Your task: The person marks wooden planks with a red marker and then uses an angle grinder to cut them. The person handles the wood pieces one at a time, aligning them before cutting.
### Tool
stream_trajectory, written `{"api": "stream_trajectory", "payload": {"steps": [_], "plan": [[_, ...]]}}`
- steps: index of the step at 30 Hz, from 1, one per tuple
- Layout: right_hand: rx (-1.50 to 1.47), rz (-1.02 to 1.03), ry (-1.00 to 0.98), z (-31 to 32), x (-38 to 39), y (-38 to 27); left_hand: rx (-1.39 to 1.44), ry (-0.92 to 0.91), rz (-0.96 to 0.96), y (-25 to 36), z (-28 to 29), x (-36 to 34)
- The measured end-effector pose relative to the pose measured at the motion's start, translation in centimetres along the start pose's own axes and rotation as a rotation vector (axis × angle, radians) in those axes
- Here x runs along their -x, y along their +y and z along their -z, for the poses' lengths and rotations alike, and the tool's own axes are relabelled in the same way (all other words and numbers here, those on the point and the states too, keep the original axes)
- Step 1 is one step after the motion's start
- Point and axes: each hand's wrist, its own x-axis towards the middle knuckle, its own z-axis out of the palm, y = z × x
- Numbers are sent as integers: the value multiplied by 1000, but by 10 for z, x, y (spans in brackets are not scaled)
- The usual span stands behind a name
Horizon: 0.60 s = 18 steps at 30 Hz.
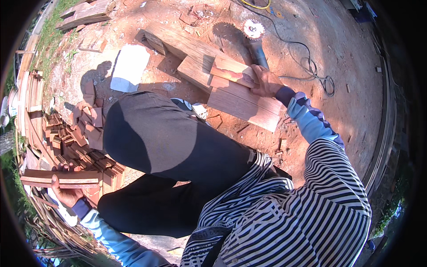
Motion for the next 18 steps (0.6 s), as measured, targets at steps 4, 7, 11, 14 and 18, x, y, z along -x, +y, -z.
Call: {"api": "stream_trajectory", "payload": {"steps": [4,7,11,14,18], "plan": [[-80,19,117,1,19,9,-81,8,-20,0,20,-9],[-57,27,67,5,54,-35,-120,68,-22,2,30,-7],[182,77,127,-34,105,-51,-136,90,-39,4,24,0],[233,88,140,-41,108,-58,-123,80,-44,3,29,0],[263,131,219,-52,105,-54,-155,137,-27,2,32,-6]]}}
